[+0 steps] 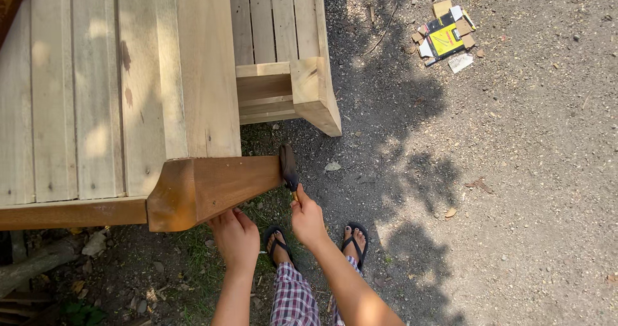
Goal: The person applies a dark wood stain to a wooden table using a foam brush. They dip the brush into a container of stain and systematically cover the table's frame, legs, and underside, working around the slatted top.
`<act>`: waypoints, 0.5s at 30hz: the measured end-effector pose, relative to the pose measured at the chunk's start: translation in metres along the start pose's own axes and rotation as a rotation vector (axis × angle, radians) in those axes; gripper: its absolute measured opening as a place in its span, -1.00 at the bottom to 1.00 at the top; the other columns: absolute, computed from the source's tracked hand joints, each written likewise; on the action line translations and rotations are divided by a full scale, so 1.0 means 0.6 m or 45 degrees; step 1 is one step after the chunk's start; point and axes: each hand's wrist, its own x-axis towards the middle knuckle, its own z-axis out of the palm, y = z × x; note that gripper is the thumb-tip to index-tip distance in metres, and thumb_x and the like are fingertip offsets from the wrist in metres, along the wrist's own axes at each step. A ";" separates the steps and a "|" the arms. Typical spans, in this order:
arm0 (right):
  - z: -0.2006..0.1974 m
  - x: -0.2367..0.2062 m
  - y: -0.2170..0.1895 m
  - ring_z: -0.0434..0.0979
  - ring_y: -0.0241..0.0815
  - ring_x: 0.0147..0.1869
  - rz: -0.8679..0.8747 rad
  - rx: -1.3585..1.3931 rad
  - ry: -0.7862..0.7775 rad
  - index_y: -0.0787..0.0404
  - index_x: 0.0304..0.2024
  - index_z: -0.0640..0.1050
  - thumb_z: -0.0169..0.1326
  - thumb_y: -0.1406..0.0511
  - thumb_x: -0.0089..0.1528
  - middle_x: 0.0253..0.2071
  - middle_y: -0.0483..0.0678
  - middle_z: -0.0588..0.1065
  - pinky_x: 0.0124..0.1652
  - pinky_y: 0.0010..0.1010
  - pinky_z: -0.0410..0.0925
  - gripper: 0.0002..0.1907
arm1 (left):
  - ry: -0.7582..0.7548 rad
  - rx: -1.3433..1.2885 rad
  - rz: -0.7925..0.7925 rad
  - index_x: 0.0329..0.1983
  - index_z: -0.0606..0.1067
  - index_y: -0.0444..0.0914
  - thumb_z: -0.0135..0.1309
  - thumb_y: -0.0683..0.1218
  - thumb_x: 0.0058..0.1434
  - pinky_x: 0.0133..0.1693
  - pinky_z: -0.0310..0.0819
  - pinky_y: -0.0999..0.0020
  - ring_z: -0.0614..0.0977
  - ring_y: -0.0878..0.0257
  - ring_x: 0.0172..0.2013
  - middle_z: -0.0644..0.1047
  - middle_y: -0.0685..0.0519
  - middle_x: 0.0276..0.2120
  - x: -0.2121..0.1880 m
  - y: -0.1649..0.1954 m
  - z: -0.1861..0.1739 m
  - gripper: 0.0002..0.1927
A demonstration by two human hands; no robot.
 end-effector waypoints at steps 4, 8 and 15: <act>0.024 -0.062 0.008 0.36 -0.26 -0.29 0.003 0.215 -0.022 0.13 0.53 0.14 -0.14 0.34 0.39 -0.26 0.21 0.51 -0.23 -0.44 0.34 -0.37 | -0.016 -0.070 -0.067 0.20 0.35 -0.48 -0.16 -0.24 0.32 0.26 0.12 -0.24 0.34 -0.41 0.22 0.40 -0.45 0.11 -0.002 -0.011 0.001 -0.60; 0.049 -0.155 0.022 0.40 -0.25 0.06 -0.665 0.317 0.144 0.33 0.49 0.14 -0.16 0.38 0.45 0.06 0.11 0.51 -0.02 -0.43 0.31 -0.45 | 0.023 -0.057 -0.055 0.19 0.37 -0.44 -0.14 -0.24 0.32 0.26 0.15 -0.24 0.37 -0.38 0.20 0.43 -0.40 0.12 -0.010 -0.025 0.000 -0.62; 0.070 -0.002 0.043 0.32 -0.33 -0.45 -0.069 0.303 0.220 0.11 0.47 0.25 -0.15 0.35 0.39 -0.44 -0.10 0.41 -0.40 -0.42 0.30 -0.44 | -0.084 -0.052 -0.128 0.35 0.25 -0.42 -0.18 -0.25 0.29 0.41 -0.14 -0.30 0.28 -0.29 0.35 0.34 -0.35 0.25 -0.016 -0.043 -0.011 -0.48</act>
